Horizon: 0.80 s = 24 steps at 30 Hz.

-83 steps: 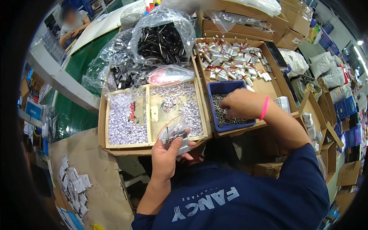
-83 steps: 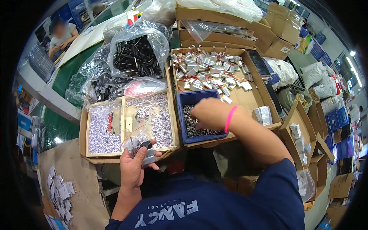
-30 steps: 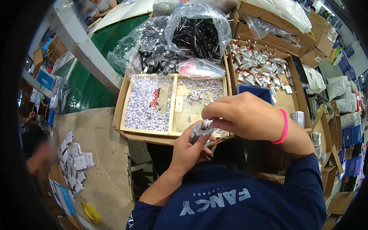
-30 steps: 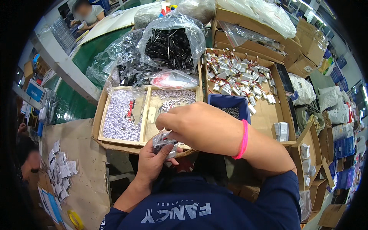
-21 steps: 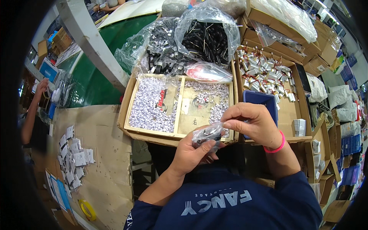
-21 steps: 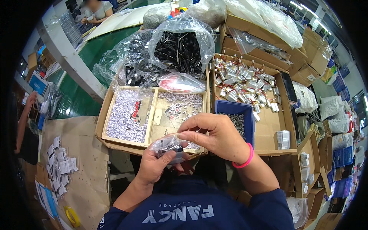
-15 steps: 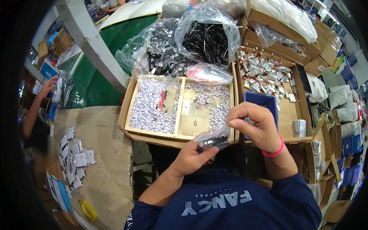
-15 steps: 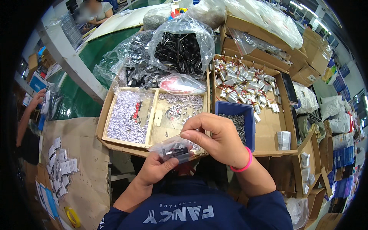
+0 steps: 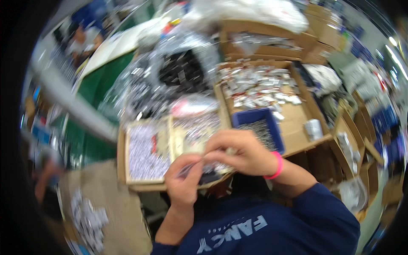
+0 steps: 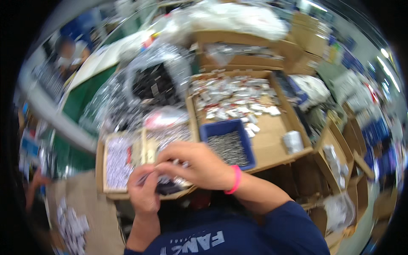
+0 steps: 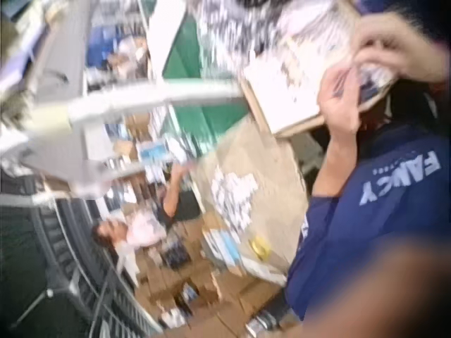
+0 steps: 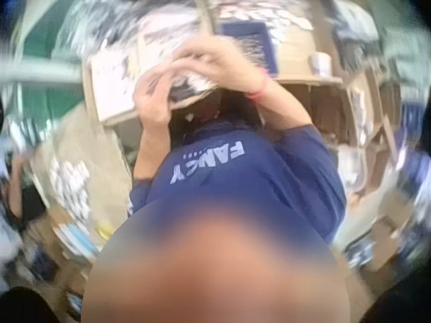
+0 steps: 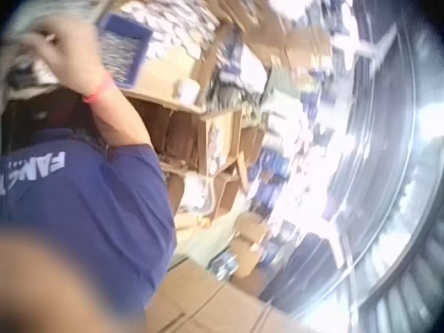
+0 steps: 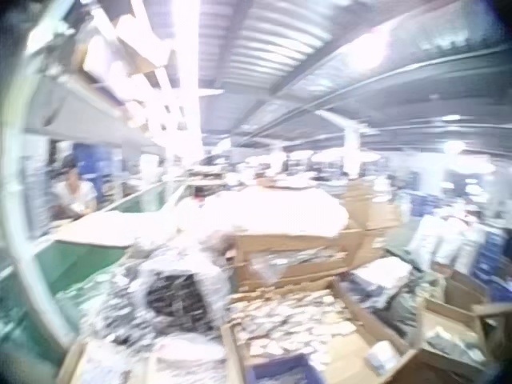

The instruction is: The person assembles small electronic components by hand, picking items from trays and placing them into clear plastic bags. The person repeatedly handles small metallic parts and wires, organizing them into individual packages on a cluttered workbench.

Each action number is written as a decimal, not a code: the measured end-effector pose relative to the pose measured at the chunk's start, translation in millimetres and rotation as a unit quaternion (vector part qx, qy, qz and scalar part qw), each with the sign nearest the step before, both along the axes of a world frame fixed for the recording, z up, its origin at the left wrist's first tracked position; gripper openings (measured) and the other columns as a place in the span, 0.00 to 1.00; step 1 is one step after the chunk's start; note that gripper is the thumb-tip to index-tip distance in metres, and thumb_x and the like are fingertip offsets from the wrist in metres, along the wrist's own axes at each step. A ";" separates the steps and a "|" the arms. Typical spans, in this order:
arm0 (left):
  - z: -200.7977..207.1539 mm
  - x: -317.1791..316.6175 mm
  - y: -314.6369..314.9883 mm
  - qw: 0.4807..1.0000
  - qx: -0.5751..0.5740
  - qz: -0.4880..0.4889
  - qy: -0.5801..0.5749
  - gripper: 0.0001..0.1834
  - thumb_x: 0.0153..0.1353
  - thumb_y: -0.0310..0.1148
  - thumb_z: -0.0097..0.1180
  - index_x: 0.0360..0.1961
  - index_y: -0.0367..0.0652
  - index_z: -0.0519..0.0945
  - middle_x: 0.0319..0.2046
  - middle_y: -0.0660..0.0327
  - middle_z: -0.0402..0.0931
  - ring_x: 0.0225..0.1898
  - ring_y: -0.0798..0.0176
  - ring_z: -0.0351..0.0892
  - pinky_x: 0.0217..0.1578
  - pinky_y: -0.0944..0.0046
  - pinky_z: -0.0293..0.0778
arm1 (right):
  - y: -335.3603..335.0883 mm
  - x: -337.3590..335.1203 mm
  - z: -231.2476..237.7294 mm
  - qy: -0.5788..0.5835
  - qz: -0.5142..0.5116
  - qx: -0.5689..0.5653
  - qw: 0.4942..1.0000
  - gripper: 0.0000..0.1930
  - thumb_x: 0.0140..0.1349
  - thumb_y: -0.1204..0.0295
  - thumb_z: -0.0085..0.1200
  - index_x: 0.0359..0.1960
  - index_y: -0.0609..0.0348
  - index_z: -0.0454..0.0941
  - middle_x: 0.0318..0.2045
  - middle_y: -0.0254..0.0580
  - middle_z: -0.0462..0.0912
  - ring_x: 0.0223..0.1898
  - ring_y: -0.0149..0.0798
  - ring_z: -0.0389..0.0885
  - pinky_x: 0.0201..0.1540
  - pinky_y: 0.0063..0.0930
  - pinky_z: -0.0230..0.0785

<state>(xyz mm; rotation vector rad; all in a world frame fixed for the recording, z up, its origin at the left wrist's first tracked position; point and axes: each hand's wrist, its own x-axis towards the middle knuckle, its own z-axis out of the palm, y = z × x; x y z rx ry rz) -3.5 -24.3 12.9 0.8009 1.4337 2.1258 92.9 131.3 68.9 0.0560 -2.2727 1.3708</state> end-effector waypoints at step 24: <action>2.8 11.6 22.7 0.975 -0.034 0.068 0.208 0.07 0.59 0.20 0.52 0.25 0.30 0.79 0.23 0.56 0.77 0.27 0.64 0.74 0.31 0.66 0.71 | 8.6 22.7 -15.5 0.081 -0.009 -0.073 0.994 0.09 0.56 0.70 0.58 0.26 0.64 0.79 0.23 0.44 0.78 0.28 0.42 0.77 0.32 0.32 0.69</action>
